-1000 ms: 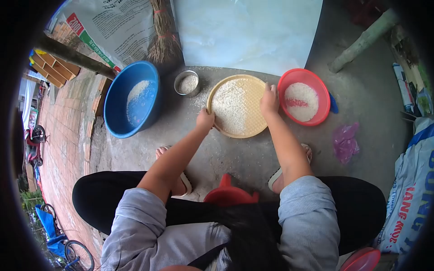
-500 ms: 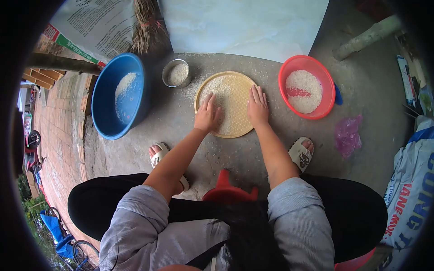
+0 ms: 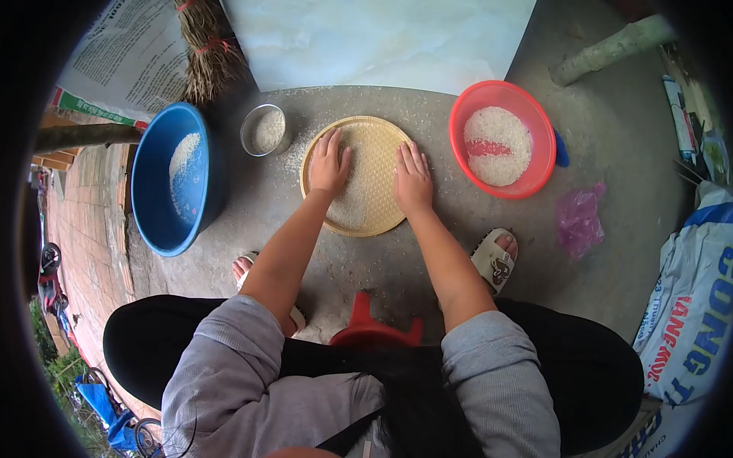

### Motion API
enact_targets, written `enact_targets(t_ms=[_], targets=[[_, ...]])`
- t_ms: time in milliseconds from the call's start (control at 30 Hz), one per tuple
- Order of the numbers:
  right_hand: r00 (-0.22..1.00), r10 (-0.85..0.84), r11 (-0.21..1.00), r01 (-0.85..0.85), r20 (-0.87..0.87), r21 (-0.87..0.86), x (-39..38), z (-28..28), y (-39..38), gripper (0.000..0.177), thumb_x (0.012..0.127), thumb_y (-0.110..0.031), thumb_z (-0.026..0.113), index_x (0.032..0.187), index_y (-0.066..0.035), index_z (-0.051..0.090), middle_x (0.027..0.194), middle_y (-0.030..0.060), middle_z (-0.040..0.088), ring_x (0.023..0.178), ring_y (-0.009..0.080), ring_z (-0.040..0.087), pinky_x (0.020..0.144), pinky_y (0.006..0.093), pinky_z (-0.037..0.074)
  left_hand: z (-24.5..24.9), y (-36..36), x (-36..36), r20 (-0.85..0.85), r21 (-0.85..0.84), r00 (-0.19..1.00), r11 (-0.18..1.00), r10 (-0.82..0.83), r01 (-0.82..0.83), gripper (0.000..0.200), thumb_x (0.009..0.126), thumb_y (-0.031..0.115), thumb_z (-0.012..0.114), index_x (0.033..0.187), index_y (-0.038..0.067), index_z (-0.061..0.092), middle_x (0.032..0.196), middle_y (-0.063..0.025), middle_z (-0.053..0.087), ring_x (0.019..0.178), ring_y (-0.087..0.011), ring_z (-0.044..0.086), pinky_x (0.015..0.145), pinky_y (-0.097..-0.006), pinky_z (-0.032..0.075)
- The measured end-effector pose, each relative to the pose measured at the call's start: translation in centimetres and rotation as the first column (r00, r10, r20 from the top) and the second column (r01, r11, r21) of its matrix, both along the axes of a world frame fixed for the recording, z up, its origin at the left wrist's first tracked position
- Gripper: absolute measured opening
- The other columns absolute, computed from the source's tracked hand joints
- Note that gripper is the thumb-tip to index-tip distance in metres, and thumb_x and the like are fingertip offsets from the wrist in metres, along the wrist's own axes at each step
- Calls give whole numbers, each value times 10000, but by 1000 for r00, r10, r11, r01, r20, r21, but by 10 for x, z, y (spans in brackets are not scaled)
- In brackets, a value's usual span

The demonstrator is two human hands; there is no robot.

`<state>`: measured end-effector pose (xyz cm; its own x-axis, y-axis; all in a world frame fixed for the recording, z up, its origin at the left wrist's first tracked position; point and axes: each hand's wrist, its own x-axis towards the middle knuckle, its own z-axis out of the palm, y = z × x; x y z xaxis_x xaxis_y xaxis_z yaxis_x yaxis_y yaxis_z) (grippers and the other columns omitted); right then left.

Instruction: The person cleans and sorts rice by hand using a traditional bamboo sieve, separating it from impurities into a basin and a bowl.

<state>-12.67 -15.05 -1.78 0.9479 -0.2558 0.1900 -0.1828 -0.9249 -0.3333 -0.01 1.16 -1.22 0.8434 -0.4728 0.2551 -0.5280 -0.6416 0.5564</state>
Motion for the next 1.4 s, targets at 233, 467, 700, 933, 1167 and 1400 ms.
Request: enact_targets(t_ms=[233, 467, 700, 933, 1167, 1400], targets=[[1000, 1, 1000, -1, 10, 7, 1, 2, -1, 453, 876, -153, 451, 1298, 5, 415, 1386, 102, 379, 1326, 250, 275, 1091, 405, 218, -10, -14, 1, -64, 204, 986, 965, -156, 166, 213, 855, 273, 554, 867, 61, 551, 1010, -98, 567, 890, -290, 552, 745, -408, 468], [1000, 6, 1000, -6, 20, 17, -1, 0, 0, 458, 873, -150, 454, 1303, 1, 412, 1397, 100, 363, 1337, 246, 253, 1092, 405, 215, -8, -6, -7, -250, -35, 941, 969, 228, -244, 440, 908, 404, 472, 588, 102, 491, 498, -75, 434, 420, -276, 470, 438, -348, 397], [989, -82, 950, 115, -123, 290, 11, 31, 29, 336, 911, -244, 420, 1086, 13, 546, 1122, 129, 570, 1063, 277, 536, 970, 406, 385, 50, 18, 23, -779, -367, 136, 269, -612, -890, 354, 915, 284, 469, 603, 146, 376, 511, 20, 346, 415, -104, 297, 372, -251, 194], [903, -108, -673, 241, -415, 699, 55, 30, 67, 580, 961, -426, 228, 993, 65, 535, 944, 159, 603, 880, 233, 599, 772, 346, 498, 124, 1, -6, -730, -638, 534, 706, -427, -307, 363, 916, 312, 459, 661, 59, 514, 555, -33, 476, 479, -120, 426, 461, -260, 339], [867, -135, -707, 255, -479, 660, 50, 18, 36, 399, 957, -378, 347, 848, -38, 526, 720, 56, 541, 613, 153, 536, 579, 281, 486, 67, 28, -26, -278, 200, 960, 976, -31, 90, 482, 932, 501, 292, 1367, 302, 352, 1445, -155, 269, 1346, -343, 207, 1080, -492, 122], [829, -309, -54, 473, -466, 879, 74, 9, 33, 436, 927, -369, 455, 567, -137, 375, 453, -25, 340, 333, 111, 319, 314, 286, 255, 3, 40, -47, -70, 353, 997, 935, 41, -14, 519, 928, 393, 352, 1406, 207, 276, 1480, -128, 180, 1368, -343, 126, 1108, -465, 99]])
